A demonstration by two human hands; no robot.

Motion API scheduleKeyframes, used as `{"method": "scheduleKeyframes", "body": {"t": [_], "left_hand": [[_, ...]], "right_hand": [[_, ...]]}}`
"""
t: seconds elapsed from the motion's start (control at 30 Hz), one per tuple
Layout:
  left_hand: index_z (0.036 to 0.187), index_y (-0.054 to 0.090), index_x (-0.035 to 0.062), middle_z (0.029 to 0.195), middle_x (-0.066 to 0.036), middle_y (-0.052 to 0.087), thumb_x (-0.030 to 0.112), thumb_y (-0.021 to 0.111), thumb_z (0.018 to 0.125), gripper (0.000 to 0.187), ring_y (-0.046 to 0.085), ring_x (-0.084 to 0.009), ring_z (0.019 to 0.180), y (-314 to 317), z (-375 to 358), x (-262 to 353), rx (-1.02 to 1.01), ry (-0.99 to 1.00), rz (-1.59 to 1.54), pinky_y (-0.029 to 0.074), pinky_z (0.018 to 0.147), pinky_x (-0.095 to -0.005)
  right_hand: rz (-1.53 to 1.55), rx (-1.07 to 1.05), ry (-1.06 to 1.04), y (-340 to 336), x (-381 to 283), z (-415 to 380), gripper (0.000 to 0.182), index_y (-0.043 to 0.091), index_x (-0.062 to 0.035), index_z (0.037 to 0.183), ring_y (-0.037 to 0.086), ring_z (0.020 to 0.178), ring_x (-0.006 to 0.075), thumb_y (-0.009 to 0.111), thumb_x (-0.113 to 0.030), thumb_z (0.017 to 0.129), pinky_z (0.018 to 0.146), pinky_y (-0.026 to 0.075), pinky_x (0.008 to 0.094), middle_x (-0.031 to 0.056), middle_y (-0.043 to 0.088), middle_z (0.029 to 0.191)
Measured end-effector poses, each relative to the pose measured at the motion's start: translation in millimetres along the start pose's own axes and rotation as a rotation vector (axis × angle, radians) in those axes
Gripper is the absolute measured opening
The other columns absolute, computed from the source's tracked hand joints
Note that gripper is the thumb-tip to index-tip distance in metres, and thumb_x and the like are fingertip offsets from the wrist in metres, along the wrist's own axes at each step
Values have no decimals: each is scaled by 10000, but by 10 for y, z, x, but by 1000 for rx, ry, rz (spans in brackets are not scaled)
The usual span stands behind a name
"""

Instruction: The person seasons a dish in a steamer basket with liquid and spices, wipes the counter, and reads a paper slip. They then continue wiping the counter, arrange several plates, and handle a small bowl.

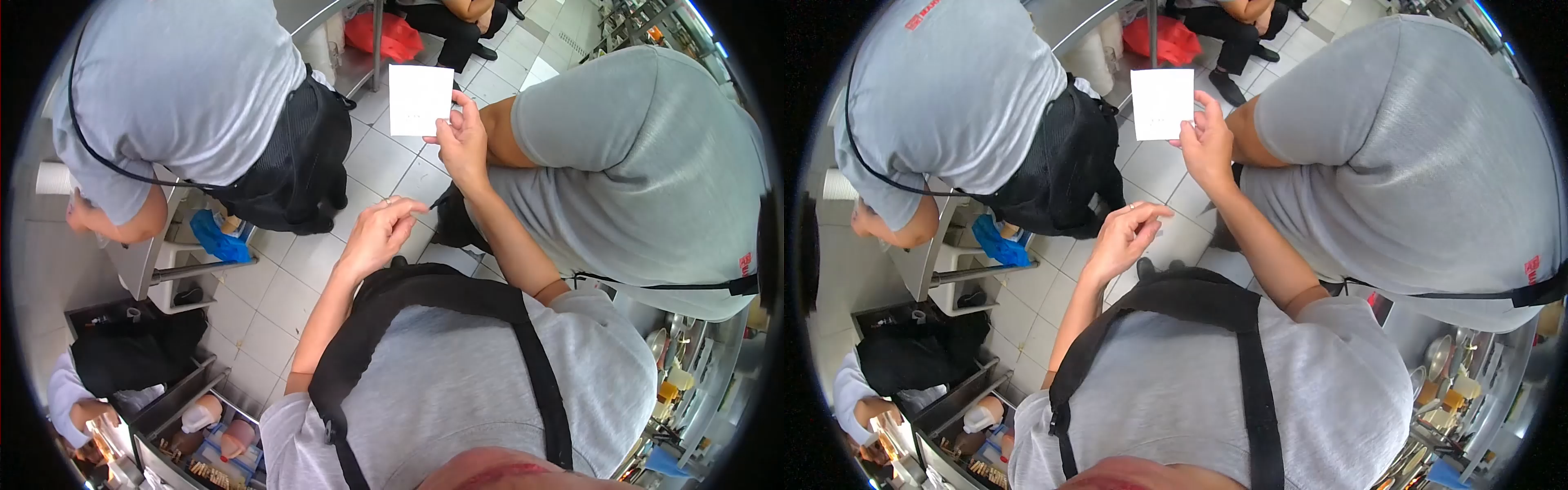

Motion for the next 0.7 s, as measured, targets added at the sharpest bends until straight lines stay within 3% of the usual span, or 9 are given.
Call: {"method": "scheduleKeyframes", "body": {"t": [0.03, 0.07, 0.13, 0.23, 0.27, 0.53, 0.7], "left_hand": [[1013, 611, 53, 714, -51, 542, 45, 574, 773, 243, 496, -148, 606, -7, 14, 85, 46, 83, -57, 404, 553, -282], [1013, 611, 53, 714, -51, 542, 45, 574, 773, 243, 496, -148, 606, 16, 18, 92, 49, 90, -53, 404, 553, -282], [1152, 552, 91, 830, -76, 573, 50, 551, 782, 373, 549, -188, 710, 111, 18, 74, -19, 58, -66, 450, 632, -294], [1158, 544, 81, 883, -93, 591, 62, 546, 791, 367, 577, -210, 781, 151, 30, 118, -162, 33, -16, 475, 692, -303], [1156, 545, 72, 927, -96, 596, 62, 557, 786, 370, 580, -205, 812, 160, 46, 125, -192, 31, -17, 482, 712, -308], [1181, 526, 76, 956, -97, 595, 72, 616, 765, 425, 580, -203, 821, -72, 237, 261, -280, 115, -62, 477, 732, -307], [1209, 503, 88, 998, -82, 591, -7, 639, 734, 503, 574, -203, 888, -230, 289, 311, -437, 194, -129, 471, 799, -305]], "right_hand": [[-2, -6, 3, -17, 2, -6, 409, 302, 18, 1229, 612, 846, 154, 404, 53, 833, 641, 538, 248, 132, 588, 1006], [-3, -11, -2, -36, -17, 16, 413, 298, 16, 1232, 613, 840, 155, 401, 54, 833, 640, 537, 249, 133, 587, 1005], [24, 12, -25, -60, 30, 41, 417, 317, 15, 1233, 616, 804, 151, 412, 66, 830, 623, 542, 256, 134, 597, 964], [36, 24, -51, -100, 66, 100, 421, 330, 12, 1237, 616, 768, 142, 418, 77, 831, 610, 547, 264, 129, 605, 915], [38, -3, -32, -88, 82, 123, 421, 308, 7, 1239, 613, 802, 148, 403, 70, 833, 626, 542, 253, 135, 593, 966], [43, -8, 3, 41, 121, 444, 421, 282, 6, 1245, 601, 879, 156, 391, 53, 841, 665, 536, 247, 141, 575, 1034], [23, 47, 2, 131, 122, 757, 425, 283, 15, 1247, 602, 871, 160, 400, 42, 839, 664, 537, 251, 140, 579, 1021]]}}
Point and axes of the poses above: each hand's wrist, its own z-axis towards the middle knuckle, its own y-axis out of the palm, x = y × z, the point moved 8 cm from there along z, towards the middle knuckle
